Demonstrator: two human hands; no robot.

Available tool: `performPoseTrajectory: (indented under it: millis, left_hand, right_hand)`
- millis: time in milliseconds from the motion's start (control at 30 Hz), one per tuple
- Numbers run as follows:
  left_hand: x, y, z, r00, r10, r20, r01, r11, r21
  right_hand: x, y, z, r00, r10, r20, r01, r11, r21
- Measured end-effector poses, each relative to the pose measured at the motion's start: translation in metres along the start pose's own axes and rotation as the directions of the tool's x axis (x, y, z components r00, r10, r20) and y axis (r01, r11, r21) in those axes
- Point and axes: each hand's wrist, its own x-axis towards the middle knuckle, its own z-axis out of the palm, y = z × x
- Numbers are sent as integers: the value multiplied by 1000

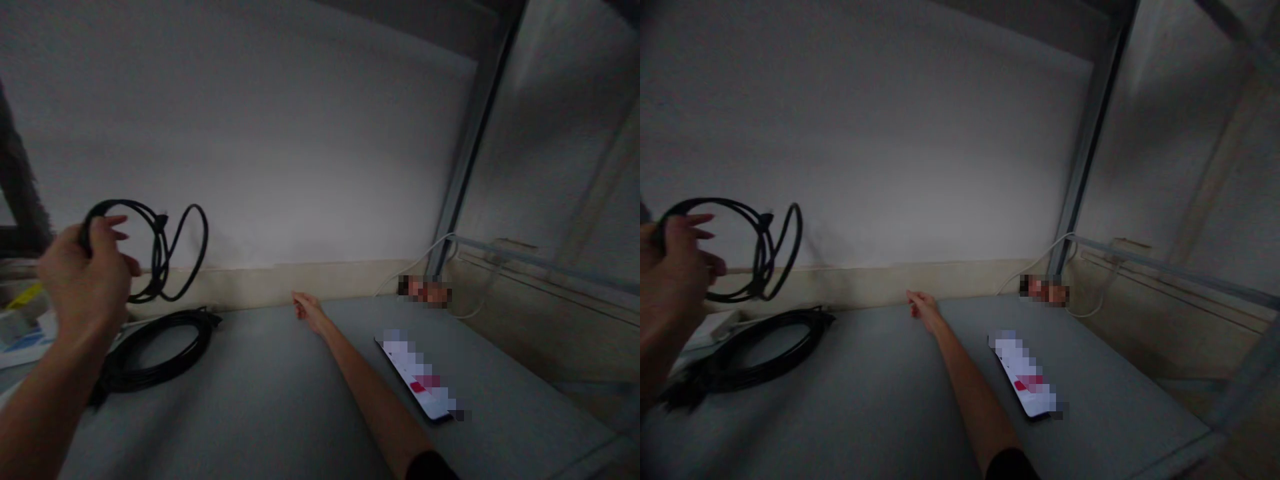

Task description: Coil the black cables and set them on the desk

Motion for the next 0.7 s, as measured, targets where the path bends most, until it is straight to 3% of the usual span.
performPoseTrajectory:
  millis: [67, 167, 233, 333, 433, 500, 600, 700]
  left_hand:
    - [-7, 13, 9, 994, -55, 91, 67, 989, -130]
    - [-18, 19, 24, 979, -15, 205, 73, 959, -275]
    - [-25, 21, 33, 969, 12, 246, 76, 935, -347]
    - [-36, 29, 43, 942, 48, 332, 115, 884, -454]
    - [-45, 38, 45, 905, 80, 418, 145, 865, -480]
    - [-49, 42, 42, 898, 80, 433, 149, 870, -469]
    - [-51, 42, 34, 916, 112, 386, 95, 872, -479]
    - [-46, 39, 24, 950, 154, 271, 6, 861, -508]
  right_hand:
    - [-4, -14, 6, 999, -1, 44, 3, 999, -52]
    - [-19, -51, 25, 979, 4, 205, 16, 995, -96]
    - [-36, -78, 44, 861, 2, 509, 67, 991, -118]
    - [-65, -107, 77, 736, -98, 670, 204, 976, -81]
    - [-87, -115, 100, 706, -256, 660, 385, 921, -54]
    - [-94, -113, 107, 701, -286, 653, 425, 903, -61]
    - [-99, -109, 111, 731, -290, 617, 425, 901, -81]
    - [-105, -110, 112, 758, -314, 572, 421, 905, -61]
